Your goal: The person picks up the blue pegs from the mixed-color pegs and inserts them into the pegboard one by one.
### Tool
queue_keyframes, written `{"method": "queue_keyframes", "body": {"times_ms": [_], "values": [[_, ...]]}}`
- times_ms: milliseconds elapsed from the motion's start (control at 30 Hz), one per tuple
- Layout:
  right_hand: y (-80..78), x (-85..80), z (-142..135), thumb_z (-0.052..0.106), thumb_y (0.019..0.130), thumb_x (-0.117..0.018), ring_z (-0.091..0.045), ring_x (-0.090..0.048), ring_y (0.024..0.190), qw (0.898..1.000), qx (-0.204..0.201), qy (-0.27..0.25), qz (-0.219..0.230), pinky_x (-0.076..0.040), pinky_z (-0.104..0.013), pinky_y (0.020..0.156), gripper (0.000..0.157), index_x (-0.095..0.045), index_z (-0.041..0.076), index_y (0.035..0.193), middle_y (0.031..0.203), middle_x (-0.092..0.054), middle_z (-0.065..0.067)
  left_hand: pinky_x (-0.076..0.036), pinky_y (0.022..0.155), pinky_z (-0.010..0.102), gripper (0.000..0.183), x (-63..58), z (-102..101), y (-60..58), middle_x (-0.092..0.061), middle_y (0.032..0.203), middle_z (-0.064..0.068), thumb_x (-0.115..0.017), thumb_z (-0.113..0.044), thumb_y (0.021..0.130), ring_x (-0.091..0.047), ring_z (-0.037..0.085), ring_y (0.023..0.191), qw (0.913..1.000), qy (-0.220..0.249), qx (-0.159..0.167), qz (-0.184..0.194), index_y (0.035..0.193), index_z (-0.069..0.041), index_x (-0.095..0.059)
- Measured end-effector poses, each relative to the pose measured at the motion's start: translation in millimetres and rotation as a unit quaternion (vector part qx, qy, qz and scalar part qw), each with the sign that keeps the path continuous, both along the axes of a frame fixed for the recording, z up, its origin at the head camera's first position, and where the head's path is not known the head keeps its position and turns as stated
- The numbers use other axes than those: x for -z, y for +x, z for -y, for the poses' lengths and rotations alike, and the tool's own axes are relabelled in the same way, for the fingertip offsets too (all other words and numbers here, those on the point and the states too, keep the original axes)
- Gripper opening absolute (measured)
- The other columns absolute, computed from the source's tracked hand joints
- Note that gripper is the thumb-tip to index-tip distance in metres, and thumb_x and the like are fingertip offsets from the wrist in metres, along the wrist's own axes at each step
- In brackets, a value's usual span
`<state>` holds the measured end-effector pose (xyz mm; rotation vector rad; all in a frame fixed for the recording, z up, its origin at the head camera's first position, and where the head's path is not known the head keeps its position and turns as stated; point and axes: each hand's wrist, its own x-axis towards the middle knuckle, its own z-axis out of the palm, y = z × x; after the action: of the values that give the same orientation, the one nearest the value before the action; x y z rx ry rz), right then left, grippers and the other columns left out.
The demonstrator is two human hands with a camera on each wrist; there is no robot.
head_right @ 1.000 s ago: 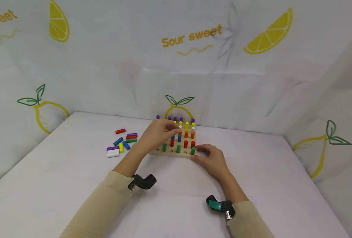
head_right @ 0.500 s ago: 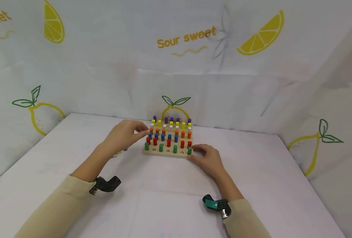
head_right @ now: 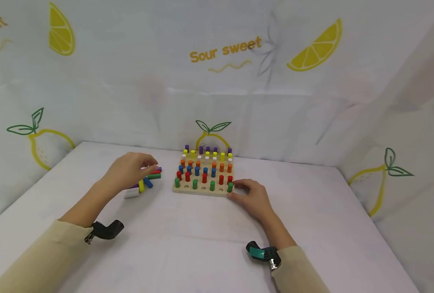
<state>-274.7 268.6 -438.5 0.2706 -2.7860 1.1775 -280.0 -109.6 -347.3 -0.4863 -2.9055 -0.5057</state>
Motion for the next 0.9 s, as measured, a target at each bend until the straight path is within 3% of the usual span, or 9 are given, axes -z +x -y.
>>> {"method": "queue_keyframes", "body": {"times_ms": [367,633,900], "values": [[0.2,-1.9,3,0.035,0.085,-0.082,-0.032,-0.058,0.129,1.000,0.003,0.007,-0.005,-0.044,-0.053,0.113,0.051,-0.068,0.010,0.127,0.130,-0.069,-0.011,-0.059,0.084,0.048,0.025,8.4,43,-5.0,-0.076,0.108,0.014,-0.068,-0.019,0.097,-0.071,0.032,0.098,0.9996,0.012,-0.016,0.022,0.117,-0.006,-0.074],[1.1,-2.4,2,0.034,0.085,-0.081,-0.032,-0.057,0.130,1.000,0.006,0.005,0.006,-0.043,-0.053,0.114,0.050,-0.068,0.010,0.127,0.131,-0.068,-0.011,-0.055,0.094,0.055,0.031,21.8,50,-10.6,-0.073,0.117,0.017,-0.067,-0.017,0.096,-0.067,0.038,0.109,0.9968,0.039,-0.034,0.062,0.124,-0.003,-0.070],[1.4,-2.5,2,0.036,0.085,-0.081,-0.033,-0.056,0.131,1.000,0.012,0.015,0.000,-0.043,-0.054,0.114,0.051,-0.068,0.010,0.127,0.132,-0.068,-0.011,-0.055,0.092,0.052,0.033,33.9,51,-18.0,-0.072,0.119,0.019,-0.067,-0.016,0.096,-0.066,0.035,0.105,0.9942,0.053,-0.046,0.081,0.126,-0.003,-0.068]]}}
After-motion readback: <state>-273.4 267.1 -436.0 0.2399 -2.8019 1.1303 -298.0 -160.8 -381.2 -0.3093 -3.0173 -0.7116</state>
